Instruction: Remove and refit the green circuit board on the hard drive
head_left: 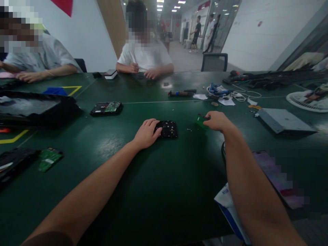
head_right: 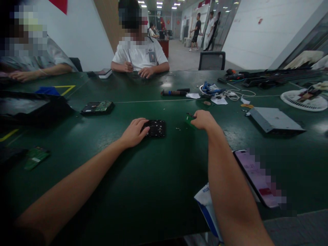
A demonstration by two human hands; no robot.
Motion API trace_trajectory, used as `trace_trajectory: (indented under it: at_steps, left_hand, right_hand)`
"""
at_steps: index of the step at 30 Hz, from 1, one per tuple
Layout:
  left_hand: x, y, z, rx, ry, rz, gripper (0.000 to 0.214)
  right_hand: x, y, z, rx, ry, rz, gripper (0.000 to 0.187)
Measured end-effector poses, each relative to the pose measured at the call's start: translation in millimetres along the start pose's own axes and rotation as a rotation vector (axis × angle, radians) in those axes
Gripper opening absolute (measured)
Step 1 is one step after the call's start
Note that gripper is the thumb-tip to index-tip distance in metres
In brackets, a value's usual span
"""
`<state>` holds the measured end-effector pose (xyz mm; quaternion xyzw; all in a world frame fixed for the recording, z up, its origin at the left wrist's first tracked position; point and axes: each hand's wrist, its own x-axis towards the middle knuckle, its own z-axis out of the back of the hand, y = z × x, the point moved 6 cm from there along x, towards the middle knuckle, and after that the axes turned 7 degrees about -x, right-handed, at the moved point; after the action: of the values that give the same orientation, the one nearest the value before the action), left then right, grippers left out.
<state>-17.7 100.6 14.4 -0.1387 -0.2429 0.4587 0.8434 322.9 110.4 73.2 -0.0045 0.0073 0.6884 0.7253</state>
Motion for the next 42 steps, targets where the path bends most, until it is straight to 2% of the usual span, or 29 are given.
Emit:
trace_trajectory:
  at_steps: [4,9,12,18,24,28,32,35,37,40,42]
  left_hand:
    - [0,1,-0.6,0.004,0.0,-0.006,0.055]
    - [1,1,-1.1,0.003,-0.014,-0.023,0.054]
    - [1,1,-1.3,0.001,-0.012,-0.026,0.053]
    - [0,1,-1.0,0.002,-0.004,-0.015,0.055]
    - [0,-1,1.0,0.004,0.001,-0.019,0.054]
    - [0,-1,0.6,0.015,-0.005,-0.03,0.053]
    - [0,-1,-1.1,0.035,-0.008,-0.058,0.051]
    - [0,0,1.1,0.034,0.011,-0.09,0.051]
    - [0,-1,1.8,0.0,0.076,-0.147,0.052]
    - [-2,-2,0.7,-0.081,0.186,-0.231,0.053]
    - [-1,1,1.2,-0.084,0.171,-0.232,0.052]
  right_hand:
    - [-4,12,-1,0.029,0.055,0.075,0.019]
    - [-11,27,1,0.078,0.102,0.097,0.027]
    - [-11,37,0,0.075,0.097,0.136,0.033]
    - [-10,60,-4,0.033,0.077,0.197,0.032]
    - [-15,78,-2,0.086,0.066,0.193,0.033]
    - [-15,80,-1,0.123,0.053,0.176,0.034]
    - [-12,72,-1,0.12,0.022,0.18,0.036]
    - [-10,61,4,0.176,-0.043,0.146,0.048]
    - [-9,58,9,0.231,-0.099,0.146,0.055]
    - [-11,64,14,0.279,-0.123,0.194,0.043]
    - [-13,71,17,0.313,-0.105,0.213,0.031]
